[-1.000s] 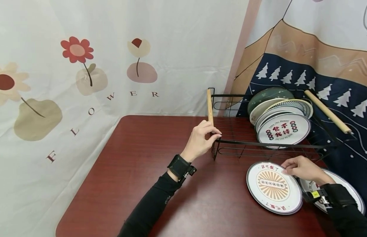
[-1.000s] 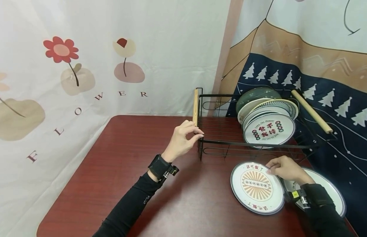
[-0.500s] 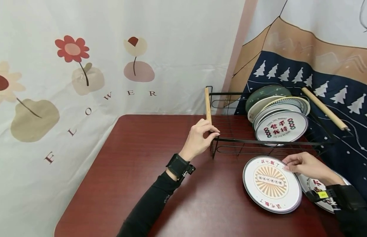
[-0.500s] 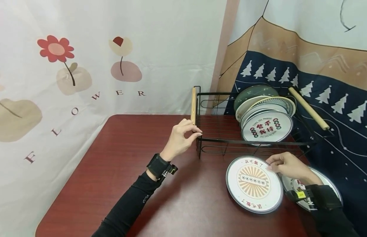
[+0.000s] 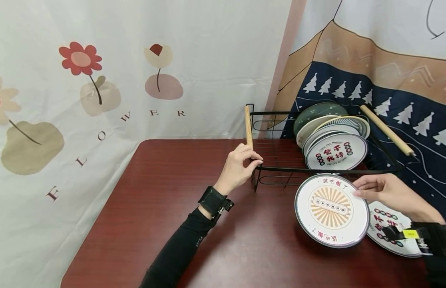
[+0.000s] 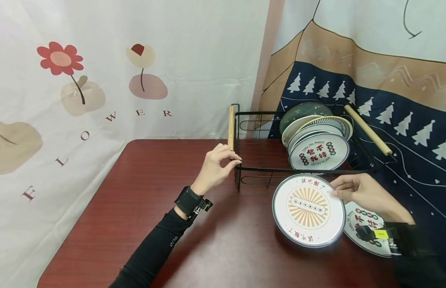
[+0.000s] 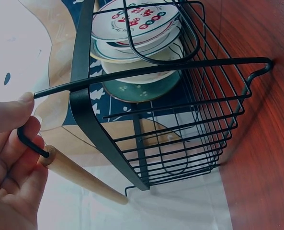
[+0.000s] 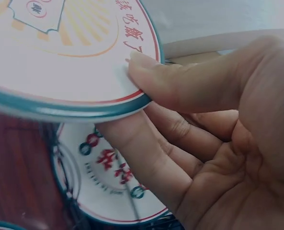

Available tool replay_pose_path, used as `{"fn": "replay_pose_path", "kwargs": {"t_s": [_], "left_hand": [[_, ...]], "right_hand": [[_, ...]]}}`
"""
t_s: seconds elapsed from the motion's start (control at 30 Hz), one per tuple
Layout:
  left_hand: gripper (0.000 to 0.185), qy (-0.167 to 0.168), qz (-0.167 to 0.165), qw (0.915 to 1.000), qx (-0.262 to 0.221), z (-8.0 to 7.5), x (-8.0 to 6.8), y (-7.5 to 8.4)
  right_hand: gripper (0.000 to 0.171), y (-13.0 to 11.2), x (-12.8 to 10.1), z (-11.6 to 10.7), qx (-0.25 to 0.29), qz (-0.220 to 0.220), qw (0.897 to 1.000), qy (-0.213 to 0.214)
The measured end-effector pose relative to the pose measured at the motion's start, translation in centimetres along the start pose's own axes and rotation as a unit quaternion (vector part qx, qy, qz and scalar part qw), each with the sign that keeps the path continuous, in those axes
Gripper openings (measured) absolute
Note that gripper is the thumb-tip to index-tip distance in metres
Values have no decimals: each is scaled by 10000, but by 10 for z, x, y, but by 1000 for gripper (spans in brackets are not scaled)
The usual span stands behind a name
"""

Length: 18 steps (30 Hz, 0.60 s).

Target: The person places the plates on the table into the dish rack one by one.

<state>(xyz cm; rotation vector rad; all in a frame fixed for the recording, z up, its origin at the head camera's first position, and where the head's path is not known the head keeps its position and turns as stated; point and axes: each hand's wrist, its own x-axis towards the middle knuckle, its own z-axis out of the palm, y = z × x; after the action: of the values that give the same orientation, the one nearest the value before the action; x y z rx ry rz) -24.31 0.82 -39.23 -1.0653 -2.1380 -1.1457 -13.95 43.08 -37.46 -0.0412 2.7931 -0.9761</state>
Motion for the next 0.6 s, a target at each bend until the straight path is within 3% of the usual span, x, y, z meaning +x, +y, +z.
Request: {"fn": "replay_pose_path", "kwargs": {"t_s": [0.13,0.33,0.6], "left_hand": [[5,1,13,10000,11,1,-2,0],[5,-10,-2,10000,21,1,-2,3],[4,56,10,10000,-24,-1,-1,2]], "right_hand": [[34,-4,-6,-10,352,-25,9987,368],[11,-6,-10,-35,1112,-301,9866,1152],[27,-20,3,-68,1481,-417,9647,2137]]}}
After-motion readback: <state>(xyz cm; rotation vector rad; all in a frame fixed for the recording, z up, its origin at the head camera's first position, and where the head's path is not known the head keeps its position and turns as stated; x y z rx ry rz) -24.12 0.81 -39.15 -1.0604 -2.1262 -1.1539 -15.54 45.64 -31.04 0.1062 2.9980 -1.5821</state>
